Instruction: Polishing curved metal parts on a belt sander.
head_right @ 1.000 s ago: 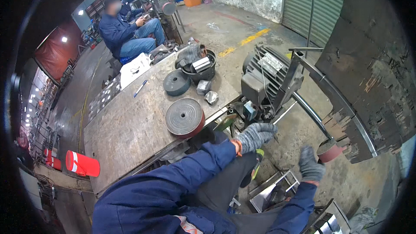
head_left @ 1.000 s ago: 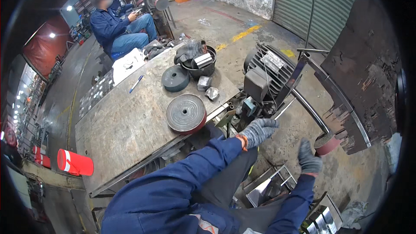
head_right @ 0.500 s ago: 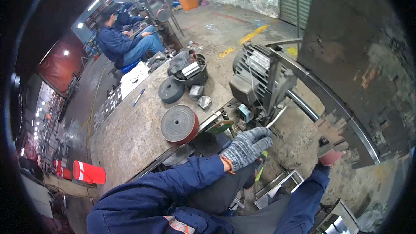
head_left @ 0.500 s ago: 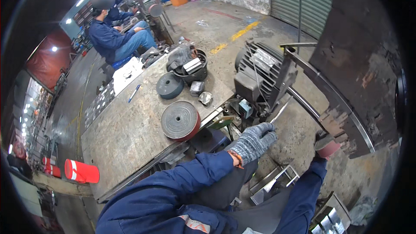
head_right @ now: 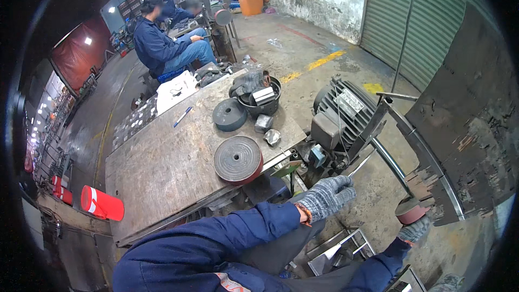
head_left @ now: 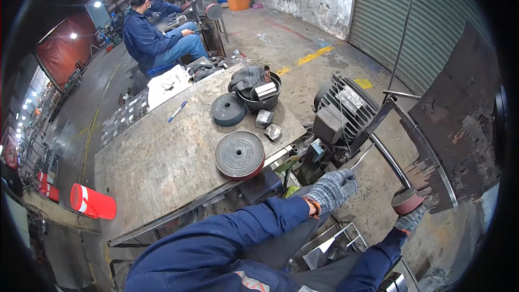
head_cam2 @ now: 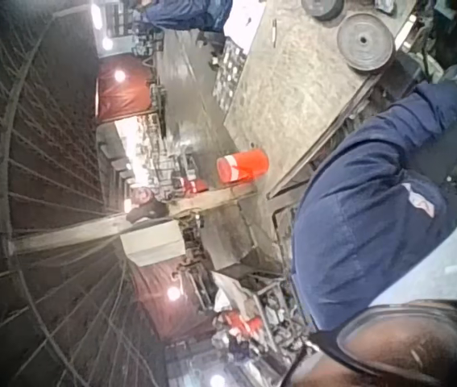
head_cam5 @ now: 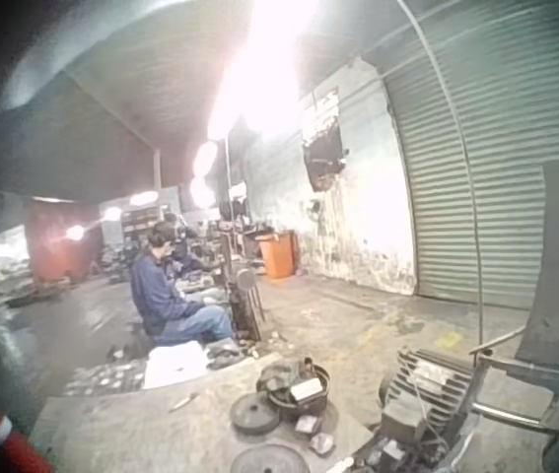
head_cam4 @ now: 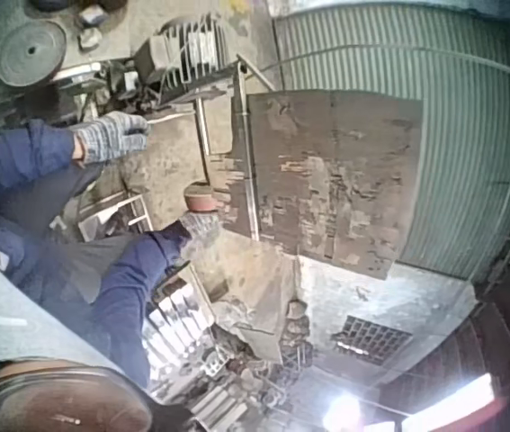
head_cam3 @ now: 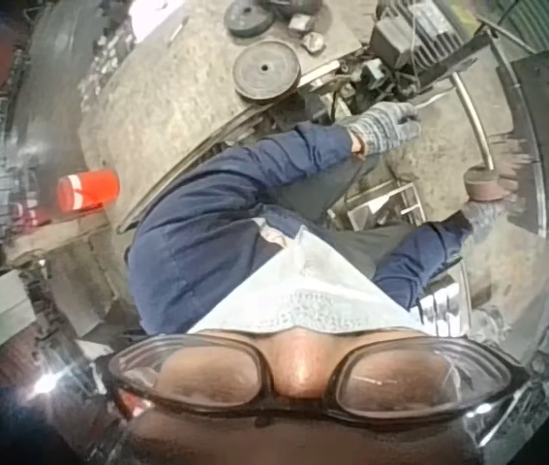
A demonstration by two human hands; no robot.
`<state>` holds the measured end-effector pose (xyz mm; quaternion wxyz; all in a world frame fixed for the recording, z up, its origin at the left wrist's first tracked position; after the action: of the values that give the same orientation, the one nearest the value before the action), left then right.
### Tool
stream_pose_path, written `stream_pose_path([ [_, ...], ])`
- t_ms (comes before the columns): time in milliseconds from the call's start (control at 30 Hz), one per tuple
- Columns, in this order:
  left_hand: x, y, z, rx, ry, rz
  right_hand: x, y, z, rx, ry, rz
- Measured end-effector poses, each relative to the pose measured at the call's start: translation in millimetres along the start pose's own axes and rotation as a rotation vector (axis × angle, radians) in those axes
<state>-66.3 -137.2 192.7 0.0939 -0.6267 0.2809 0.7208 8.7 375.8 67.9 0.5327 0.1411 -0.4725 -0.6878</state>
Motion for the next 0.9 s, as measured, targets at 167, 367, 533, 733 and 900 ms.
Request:
stream_pose_path([
  [167, 17.3, 19.1, -9.5, -0.063, 0.036, 0.143, 135.6, 37.8, -54.6, -0.378, -0.669, 1.724],
  [367, 31.4, 12.8, -9.2, -0.121, -0.016, 0.209, 151.7, 3.2, -53.1, 0.103, -0.783, 1.871],
  [533, 23.7, 8.3, -9.8, -0.086, 0.016, 0.245, 116.1, -19.6, -90.8, 0.002, -0.502, 1.471],
  [733, 37.7, 17.4, -6.4, -0.053, 0.040, 0.088, 163.9, -66.4, -87.2, -0.006, -0.653, 2.180],
  [900, 42.4, 4.1, -19.5, 0.270, 0.354, -0.765, 160.5, -84.7, -82.3, -0.348, -0.789, 2.768],
])
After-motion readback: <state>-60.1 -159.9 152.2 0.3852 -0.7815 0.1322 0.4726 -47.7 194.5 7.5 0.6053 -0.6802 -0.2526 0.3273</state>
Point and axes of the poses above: each hand's wrist, its own z-axis towards the middle knuckle, its own y-axis out of the back of the hand, x = y × z, the point moved 9 cm from there along z, towards the middle knuckle, and after that the axes turned 10 degrees about x, right-handed, at the moved point
